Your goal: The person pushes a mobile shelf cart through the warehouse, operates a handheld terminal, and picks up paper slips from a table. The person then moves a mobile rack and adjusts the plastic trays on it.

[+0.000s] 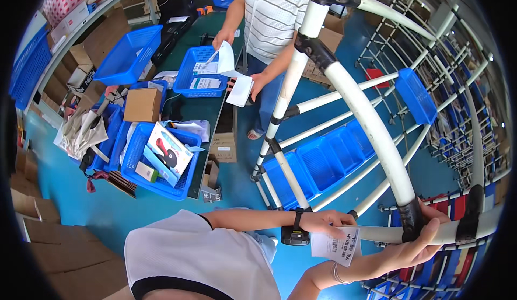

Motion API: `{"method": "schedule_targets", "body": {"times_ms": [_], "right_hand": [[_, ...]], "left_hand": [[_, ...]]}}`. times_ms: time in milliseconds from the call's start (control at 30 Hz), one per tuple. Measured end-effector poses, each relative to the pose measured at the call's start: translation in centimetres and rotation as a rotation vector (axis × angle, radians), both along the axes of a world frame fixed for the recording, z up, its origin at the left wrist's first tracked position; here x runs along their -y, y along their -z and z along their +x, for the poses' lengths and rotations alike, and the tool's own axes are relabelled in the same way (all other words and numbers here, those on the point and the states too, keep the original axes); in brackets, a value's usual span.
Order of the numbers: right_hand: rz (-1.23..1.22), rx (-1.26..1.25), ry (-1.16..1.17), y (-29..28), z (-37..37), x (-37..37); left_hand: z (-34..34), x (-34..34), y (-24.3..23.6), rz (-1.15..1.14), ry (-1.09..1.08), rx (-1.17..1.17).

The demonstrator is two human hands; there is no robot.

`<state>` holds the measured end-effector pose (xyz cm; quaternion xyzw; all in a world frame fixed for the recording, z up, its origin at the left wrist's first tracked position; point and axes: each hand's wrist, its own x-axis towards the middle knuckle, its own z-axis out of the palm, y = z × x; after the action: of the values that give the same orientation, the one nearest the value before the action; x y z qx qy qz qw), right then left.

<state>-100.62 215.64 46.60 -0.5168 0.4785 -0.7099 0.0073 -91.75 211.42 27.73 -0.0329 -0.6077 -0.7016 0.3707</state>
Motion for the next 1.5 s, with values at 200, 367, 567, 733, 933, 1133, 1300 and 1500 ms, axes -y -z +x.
{"method": "schedule_targets", "body": {"times_ms": [200,367,567,733,933,1133,1300,1500], "right_hand": [[0.036,-0.041,0.118,0.2,-0.9,0.0],[0.03,-0.021,0.117,0.2,-0.8,0.1],[0.01,-0.066,0.082,0.5,-1.3,0.1],[-0.019,-0.076,0.055,0.8,-1.2,0.3],[-0.063,-0.053,0.045,0.5,-0.5,0.2],[-0.077,-0.017,0.104,0.4,-0.7,0.6],[-0.047,-0.009,0.057,1.0,-2.6,0.5],[-0.071,-0.038,0.087,0.6,-2.0,0.1]], "left_hand": [[-0.7,-0.4,-0.5,0.022,-0.037,-0.015],[-0.5,-0.5,-0.7,0.058,-0.037,0.034],[-0.4,-1.0,-0.5,0.082,-0.074,0.02],[3.1,-2.3,0.0,0.177,-0.269,0.124],[13.4,-2.7,4.4,0.847,-0.596,-0.281],[19.3,-0.6,6.1,0.957,-1.039,-0.45],[20.9,2.0,10.4,1.034,-1.117,-0.664],[22.7,2.4,12.8,1.085,-1.14,-0.65]]}}
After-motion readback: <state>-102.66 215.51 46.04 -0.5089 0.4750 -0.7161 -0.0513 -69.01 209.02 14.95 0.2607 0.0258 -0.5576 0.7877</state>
